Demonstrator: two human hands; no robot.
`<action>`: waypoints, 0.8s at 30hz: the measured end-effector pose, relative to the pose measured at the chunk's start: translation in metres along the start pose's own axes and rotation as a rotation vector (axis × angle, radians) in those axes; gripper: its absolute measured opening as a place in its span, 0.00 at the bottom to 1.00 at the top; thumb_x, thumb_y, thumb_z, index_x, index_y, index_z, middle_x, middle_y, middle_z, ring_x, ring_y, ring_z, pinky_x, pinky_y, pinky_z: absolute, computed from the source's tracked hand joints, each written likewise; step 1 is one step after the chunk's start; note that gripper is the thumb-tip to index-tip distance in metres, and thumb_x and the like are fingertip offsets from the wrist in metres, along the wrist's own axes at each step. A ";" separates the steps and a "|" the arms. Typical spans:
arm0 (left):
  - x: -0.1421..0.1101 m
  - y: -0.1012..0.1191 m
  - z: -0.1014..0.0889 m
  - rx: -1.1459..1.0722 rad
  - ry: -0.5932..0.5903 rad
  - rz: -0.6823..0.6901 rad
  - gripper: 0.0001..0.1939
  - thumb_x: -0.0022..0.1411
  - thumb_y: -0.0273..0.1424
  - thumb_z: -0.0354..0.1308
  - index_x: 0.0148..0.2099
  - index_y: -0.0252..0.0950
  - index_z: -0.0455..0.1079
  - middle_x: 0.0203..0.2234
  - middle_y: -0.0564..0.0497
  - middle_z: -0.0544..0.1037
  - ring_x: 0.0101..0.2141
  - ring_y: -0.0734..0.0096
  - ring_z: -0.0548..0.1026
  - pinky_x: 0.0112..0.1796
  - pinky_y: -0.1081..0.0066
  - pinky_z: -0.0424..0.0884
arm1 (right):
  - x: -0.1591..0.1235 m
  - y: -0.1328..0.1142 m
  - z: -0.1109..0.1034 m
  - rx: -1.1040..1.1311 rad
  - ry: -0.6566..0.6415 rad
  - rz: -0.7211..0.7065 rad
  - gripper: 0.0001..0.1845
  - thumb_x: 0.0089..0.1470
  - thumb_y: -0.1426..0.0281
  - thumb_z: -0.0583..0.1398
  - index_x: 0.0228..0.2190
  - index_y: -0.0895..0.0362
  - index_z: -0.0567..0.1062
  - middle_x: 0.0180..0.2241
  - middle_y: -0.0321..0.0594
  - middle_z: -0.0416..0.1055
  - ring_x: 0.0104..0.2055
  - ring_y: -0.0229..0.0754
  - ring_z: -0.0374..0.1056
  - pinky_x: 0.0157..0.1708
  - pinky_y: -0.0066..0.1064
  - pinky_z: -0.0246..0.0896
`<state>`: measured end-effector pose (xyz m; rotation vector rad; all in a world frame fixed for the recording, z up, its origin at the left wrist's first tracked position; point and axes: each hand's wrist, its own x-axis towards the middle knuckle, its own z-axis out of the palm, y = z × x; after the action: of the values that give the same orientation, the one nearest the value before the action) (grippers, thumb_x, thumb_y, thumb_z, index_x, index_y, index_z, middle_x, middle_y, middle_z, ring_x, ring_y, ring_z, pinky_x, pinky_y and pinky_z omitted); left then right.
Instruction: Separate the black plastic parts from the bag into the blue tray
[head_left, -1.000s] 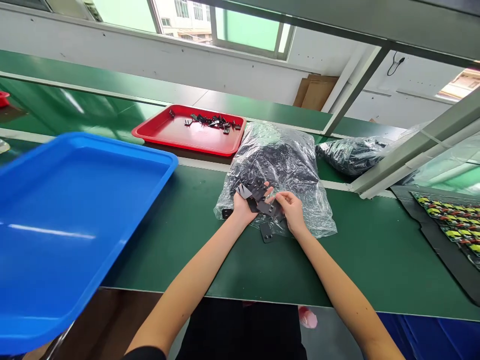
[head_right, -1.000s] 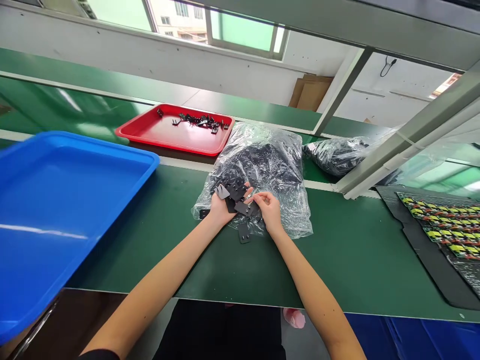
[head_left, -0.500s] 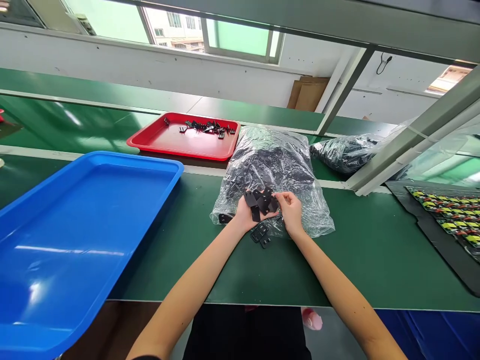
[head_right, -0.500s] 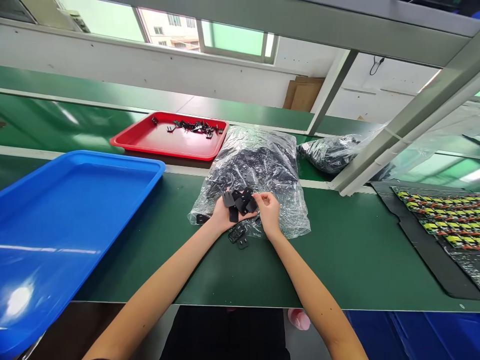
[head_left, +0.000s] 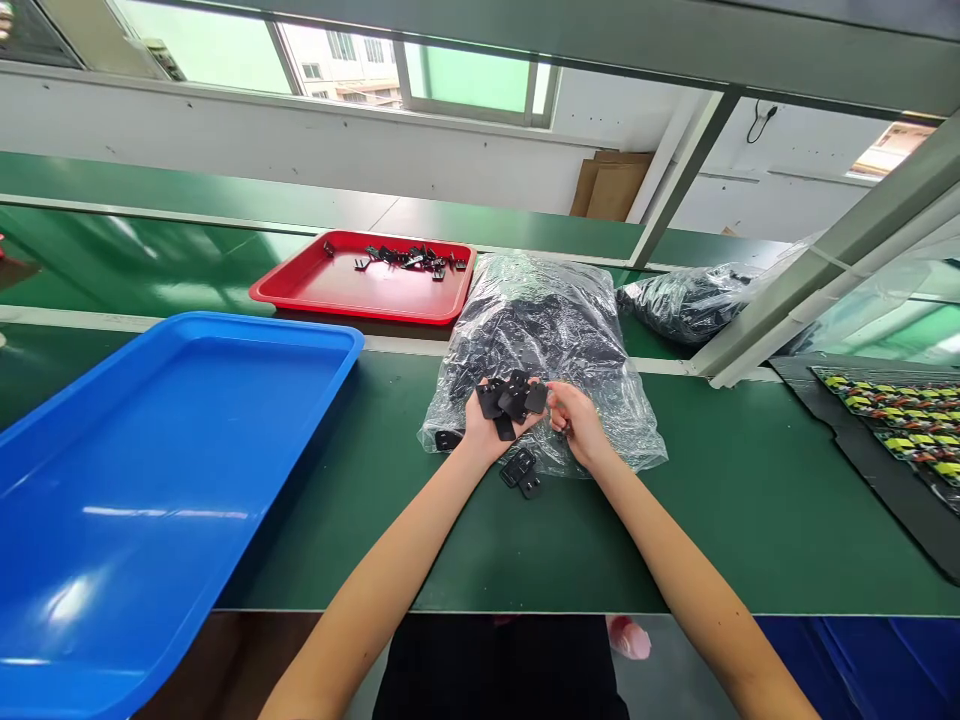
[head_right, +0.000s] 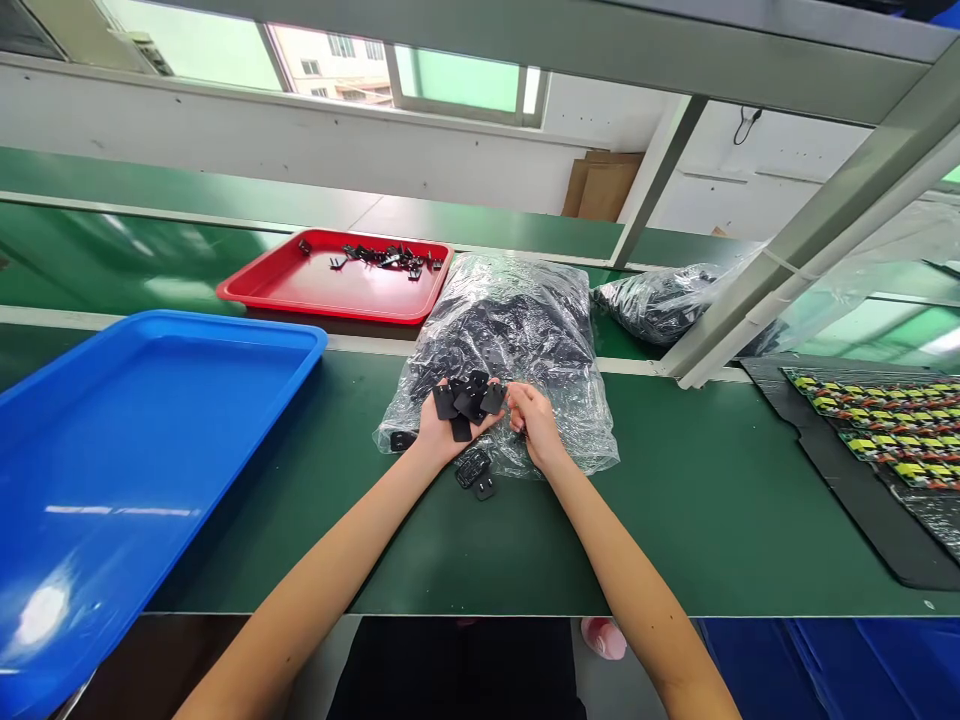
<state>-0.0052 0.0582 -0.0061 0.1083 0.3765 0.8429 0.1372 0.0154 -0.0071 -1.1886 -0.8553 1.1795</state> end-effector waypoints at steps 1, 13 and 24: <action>0.000 0.000 0.000 -0.004 0.008 -0.002 0.27 0.65 0.45 0.41 0.49 0.29 0.69 0.44 0.36 0.76 0.47 0.50 0.73 0.47 0.50 0.68 | 0.000 0.001 0.001 -0.021 -0.015 0.008 0.22 0.45 0.53 0.62 0.37 0.56 0.71 0.22 0.29 0.57 0.18 0.30 0.47 0.19 0.26 0.48; -0.008 0.000 -0.011 -0.048 0.003 -0.015 0.22 0.63 0.44 0.44 0.36 0.32 0.71 0.29 0.42 0.78 0.25 0.61 0.74 0.25 0.65 0.69 | 0.020 -0.043 0.013 -0.354 -0.374 -0.011 0.18 0.31 0.63 0.71 0.22 0.58 0.71 0.12 0.24 0.54 0.15 0.27 0.44 0.17 0.23 0.32; -0.009 0.003 -0.022 -0.176 -0.061 0.032 0.30 0.63 0.47 0.45 0.50 0.25 0.69 0.34 0.37 0.78 0.33 0.54 0.77 0.35 0.58 0.72 | 0.167 -0.102 0.194 -0.155 -0.300 0.084 0.17 0.61 0.58 0.55 0.34 0.60 0.70 0.24 0.31 0.63 0.19 0.28 0.55 0.18 0.21 0.54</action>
<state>-0.0206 0.0528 -0.0231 -0.0235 0.2421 0.8989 0.0114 0.2255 0.1187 -1.1988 -1.1484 1.4037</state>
